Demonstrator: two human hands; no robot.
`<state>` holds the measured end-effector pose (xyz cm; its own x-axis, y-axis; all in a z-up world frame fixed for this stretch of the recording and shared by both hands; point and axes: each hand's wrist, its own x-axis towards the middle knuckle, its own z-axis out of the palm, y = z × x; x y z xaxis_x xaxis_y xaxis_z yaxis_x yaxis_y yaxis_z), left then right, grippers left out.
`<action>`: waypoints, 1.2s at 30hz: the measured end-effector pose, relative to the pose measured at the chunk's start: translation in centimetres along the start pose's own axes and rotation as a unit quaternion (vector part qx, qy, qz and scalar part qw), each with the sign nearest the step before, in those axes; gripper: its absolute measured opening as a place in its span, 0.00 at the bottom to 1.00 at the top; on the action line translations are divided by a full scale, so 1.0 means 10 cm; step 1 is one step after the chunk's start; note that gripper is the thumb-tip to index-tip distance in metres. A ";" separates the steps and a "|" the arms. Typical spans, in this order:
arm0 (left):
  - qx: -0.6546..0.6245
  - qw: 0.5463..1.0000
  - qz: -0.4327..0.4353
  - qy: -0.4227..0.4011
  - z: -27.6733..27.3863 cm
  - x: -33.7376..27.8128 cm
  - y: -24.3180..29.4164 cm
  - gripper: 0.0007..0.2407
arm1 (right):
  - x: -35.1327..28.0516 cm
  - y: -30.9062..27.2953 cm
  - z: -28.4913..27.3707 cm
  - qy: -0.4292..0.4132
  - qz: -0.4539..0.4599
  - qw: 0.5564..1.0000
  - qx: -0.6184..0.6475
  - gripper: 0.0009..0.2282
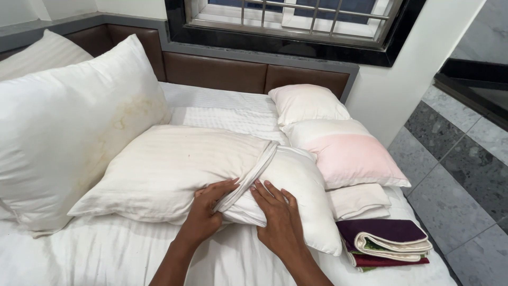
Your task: The person folds a white cloth on a bed and places it on a stack of other folded items. They then remove a pillow from a pillowcase, shake the case, and place the pillow back inside before arranging it on the bed.
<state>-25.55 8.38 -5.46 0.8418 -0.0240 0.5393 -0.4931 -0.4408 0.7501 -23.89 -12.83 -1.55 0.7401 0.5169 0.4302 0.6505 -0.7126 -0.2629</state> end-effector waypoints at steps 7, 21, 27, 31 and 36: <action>0.183 0.978 0.088 0.036 0.01 0.04 0.46 0.30 | 0.00 -0.06 -0.06 0.013 -0.022 1.000 0.003 0.37; 0.155 0.959 -0.110 0.208 0.14 0.13 0.29 0.14 | 0.11 0.27 -0.02 0.092 0.024 0.995 -0.010 0.27; 0.228 0.960 -0.043 0.157 0.10 0.18 0.50 0.15 | 0.11 0.29 0.01 0.098 0.019 0.995 -0.021 0.25; 0.247 0.953 -0.049 0.169 0.14 0.17 0.33 0.11 | 0.11 0.28 0.02 0.108 0.015 0.994 -0.026 0.25; 0.338 0.907 -0.088 0.234 0.13 0.18 0.25 0.09 | 0.10 0.27 0.00 0.111 0.023 0.993 -0.023 0.24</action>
<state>-24.94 6.11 -3.09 0.6308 0.4139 0.6563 0.0201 -0.8543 0.5194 -21.37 -14.27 -1.80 0.7095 0.3705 0.5995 0.6052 -0.7561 -0.2491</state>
